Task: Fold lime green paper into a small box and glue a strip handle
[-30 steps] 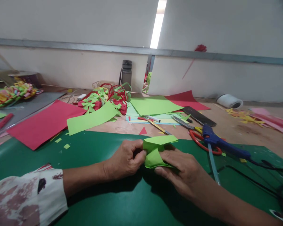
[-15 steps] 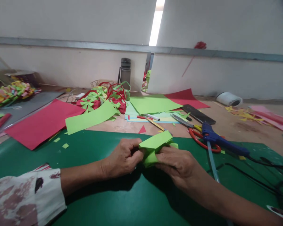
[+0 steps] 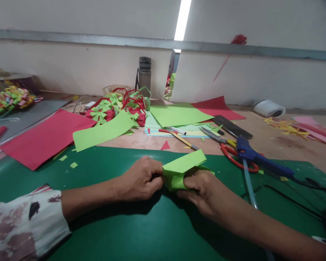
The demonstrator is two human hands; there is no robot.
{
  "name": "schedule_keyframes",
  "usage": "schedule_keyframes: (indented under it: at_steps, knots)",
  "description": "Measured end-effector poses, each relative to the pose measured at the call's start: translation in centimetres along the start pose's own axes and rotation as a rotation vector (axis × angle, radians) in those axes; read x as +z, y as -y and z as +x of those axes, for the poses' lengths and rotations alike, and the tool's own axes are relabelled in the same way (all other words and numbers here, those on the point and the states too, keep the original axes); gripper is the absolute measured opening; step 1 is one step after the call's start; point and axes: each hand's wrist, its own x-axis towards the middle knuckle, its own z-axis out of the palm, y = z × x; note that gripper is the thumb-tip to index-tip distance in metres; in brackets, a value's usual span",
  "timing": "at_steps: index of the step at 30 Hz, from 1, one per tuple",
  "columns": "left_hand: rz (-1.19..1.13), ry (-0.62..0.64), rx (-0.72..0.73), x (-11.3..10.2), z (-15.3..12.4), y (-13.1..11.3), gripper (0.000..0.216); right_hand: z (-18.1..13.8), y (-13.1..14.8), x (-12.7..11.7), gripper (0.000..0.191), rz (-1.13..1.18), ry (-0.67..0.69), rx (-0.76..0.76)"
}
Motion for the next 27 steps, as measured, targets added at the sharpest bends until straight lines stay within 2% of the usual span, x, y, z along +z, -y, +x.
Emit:
schedule_keyframes:
  at_steps: [6,17,27]
  knots:
    - [0.040,0.041,-0.044,0.0,0.1,0.0,0.014,0.1,0.2,0.0,0.029,0.053,0.036,-0.010]
    - [0.173,0.036,0.002,0.3,-0.1,0.1,0.013,0.2,0.1,0.3,0.036,0.069,-0.011,-0.008]
    - [0.285,-0.039,0.022,1.2,-0.2,0.3,0.009,0.5,0.7,0.3,0.024,0.021,0.006,-0.049]
